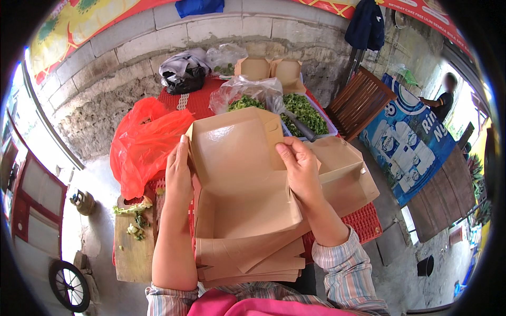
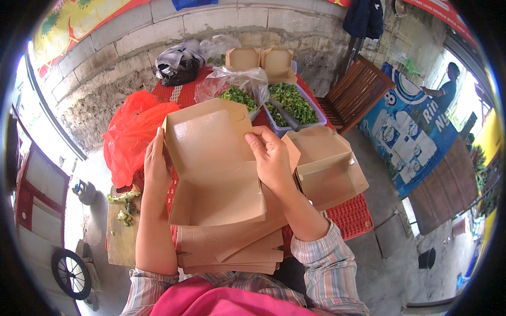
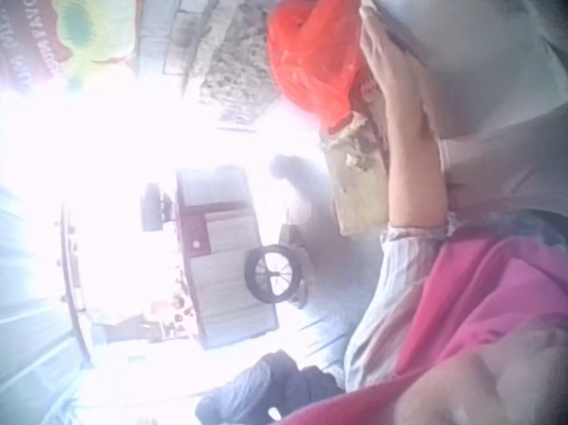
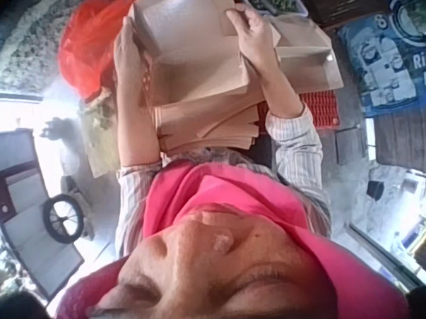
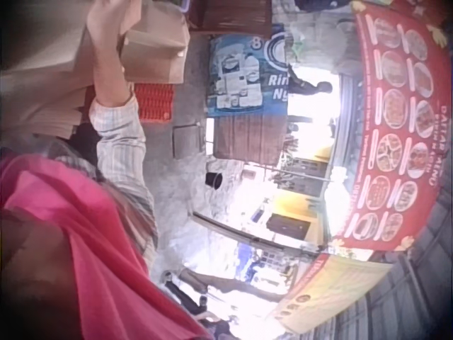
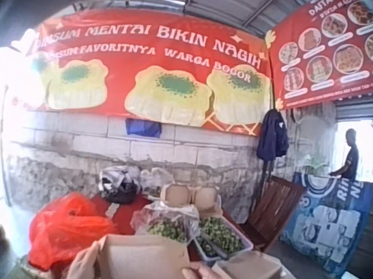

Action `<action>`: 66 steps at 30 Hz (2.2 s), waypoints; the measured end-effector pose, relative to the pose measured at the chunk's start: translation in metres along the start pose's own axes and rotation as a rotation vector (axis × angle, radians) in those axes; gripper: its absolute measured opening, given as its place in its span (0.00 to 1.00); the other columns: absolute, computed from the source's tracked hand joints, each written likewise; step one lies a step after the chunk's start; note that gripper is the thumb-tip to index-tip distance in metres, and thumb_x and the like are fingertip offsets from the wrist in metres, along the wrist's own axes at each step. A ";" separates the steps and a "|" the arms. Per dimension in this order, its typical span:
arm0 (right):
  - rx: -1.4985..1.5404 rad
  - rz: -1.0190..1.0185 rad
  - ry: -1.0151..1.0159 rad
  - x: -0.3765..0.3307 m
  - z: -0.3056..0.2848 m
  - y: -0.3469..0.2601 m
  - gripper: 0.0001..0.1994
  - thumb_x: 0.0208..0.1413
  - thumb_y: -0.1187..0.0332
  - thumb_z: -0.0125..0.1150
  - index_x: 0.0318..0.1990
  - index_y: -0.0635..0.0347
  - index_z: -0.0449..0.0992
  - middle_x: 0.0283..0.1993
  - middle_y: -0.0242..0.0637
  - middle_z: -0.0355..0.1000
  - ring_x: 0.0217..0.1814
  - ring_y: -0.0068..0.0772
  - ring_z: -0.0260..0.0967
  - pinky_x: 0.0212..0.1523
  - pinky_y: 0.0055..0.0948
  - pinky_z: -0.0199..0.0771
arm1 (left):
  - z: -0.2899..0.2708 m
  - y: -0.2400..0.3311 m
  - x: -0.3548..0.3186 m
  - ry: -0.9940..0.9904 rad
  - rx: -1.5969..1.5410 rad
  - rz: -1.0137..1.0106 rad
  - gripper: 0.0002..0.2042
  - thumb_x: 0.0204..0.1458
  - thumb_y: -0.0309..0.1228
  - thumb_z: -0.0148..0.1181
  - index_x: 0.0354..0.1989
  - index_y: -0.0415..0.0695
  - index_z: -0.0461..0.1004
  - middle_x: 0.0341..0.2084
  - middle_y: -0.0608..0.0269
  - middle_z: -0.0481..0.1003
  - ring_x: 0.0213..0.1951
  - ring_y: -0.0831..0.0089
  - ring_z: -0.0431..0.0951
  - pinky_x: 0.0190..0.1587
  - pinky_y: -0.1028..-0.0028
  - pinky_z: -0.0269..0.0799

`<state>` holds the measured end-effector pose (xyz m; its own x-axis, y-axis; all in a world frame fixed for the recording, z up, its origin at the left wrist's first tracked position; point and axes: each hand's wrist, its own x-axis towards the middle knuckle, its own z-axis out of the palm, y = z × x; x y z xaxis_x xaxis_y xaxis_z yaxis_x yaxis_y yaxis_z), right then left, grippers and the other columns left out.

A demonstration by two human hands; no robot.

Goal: The person assembles flat cardboard boxes by folding the sides and tucking the flaps to form a three-dimensional container. They repeatedly pick up flat sheets, fold them into box shapes, and stack the finished boxes on the table.

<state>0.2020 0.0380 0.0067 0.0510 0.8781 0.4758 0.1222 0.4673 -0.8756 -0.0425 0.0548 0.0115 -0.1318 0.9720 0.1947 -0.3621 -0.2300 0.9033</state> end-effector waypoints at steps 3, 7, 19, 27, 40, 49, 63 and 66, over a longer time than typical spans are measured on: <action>0.022 -0.164 0.181 0.003 0.001 -0.004 0.07 0.66 0.72 0.54 0.47 0.66 0.73 0.35 0.28 0.74 0.35 0.13 0.64 0.37 0.17 0.65 | -0.008 0.001 0.003 -0.237 0.144 -0.181 0.27 0.67 0.51 0.42 0.57 0.38 0.70 0.45 0.63 0.76 0.45 0.77 0.74 0.50 0.71 0.71; 0.142 -0.221 0.257 0.001 0.000 -0.007 0.13 0.66 0.74 0.53 0.56 0.63 0.65 0.33 0.31 0.73 0.31 0.12 0.61 0.32 0.15 0.60 | -0.007 -0.003 -0.002 -0.295 0.263 -0.407 0.26 0.68 0.50 0.42 0.64 0.44 0.65 0.53 0.66 0.73 0.53 0.74 0.71 0.56 0.71 0.68; -0.213 -0.197 0.235 -0.014 -0.001 0.008 0.08 0.66 0.69 0.56 0.46 0.66 0.74 0.35 0.34 0.74 0.33 0.20 0.67 0.36 0.21 0.69 | 0.007 -0.026 0.004 -0.183 -0.026 -0.139 0.20 0.68 0.44 0.46 0.59 0.42 0.68 0.51 0.68 0.72 0.52 0.80 0.69 0.53 0.75 0.68; 0.067 -0.052 0.365 -0.002 0.009 0.013 0.13 0.64 0.73 0.55 0.55 0.63 0.69 0.37 0.34 0.70 0.39 0.22 0.66 0.37 0.20 0.69 | 0.013 -0.020 -0.001 -0.075 0.235 0.116 0.13 0.66 0.36 0.51 0.30 0.42 0.71 0.22 0.79 0.61 0.27 0.87 0.56 0.31 0.80 0.53; -0.899 -0.657 0.031 -0.001 0.008 0.028 0.20 0.53 0.69 0.66 0.54 0.63 0.74 0.54 0.43 0.73 0.51 0.42 0.75 0.50 0.36 0.77 | 0.004 -0.015 0.007 0.065 0.220 0.161 0.05 0.64 0.32 0.53 0.42 0.45 0.70 0.32 0.73 0.69 0.29 0.86 0.61 0.31 0.82 0.58; -0.701 -0.547 -0.041 -0.007 0.003 0.036 0.11 0.52 0.76 0.63 0.44 0.59 0.78 0.37 0.38 0.79 0.33 0.40 0.78 0.31 0.33 0.78 | 0.002 0.012 -0.004 -0.173 0.693 0.252 0.07 0.61 0.31 0.59 0.41 0.41 0.74 0.27 0.72 0.67 0.30 0.82 0.62 0.35 0.78 0.61; -0.873 -0.723 -0.008 -0.009 0.007 0.013 0.17 0.48 0.76 0.58 0.49 0.58 0.77 0.49 0.37 0.77 0.50 0.38 0.77 0.46 0.34 0.79 | 0.020 0.024 -0.020 -0.164 0.802 0.358 0.04 0.57 0.24 0.61 0.37 0.38 0.75 0.30 0.63 0.71 0.30 0.76 0.66 0.37 0.77 0.64; -0.802 -0.730 -0.003 -0.013 0.020 0.011 0.17 0.49 0.77 0.59 0.48 0.57 0.77 0.47 0.37 0.78 0.50 0.39 0.77 0.47 0.35 0.78 | 0.021 0.032 -0.029 -0.167 0.791 0.402 0.02 0.56 0.22 0.60 0.36 0.37 0.75 0.29 0.65 0.70 0.30 0.78 0.66 0.36 0.79 0.62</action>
<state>0.1830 0.0340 -0.0105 -0.2988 0.4160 0.8589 0.7347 0.6746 -0.0711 -0.0309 0.0206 0.0434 0.0463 0.8342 0.5496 0.4309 -0.5130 0.7424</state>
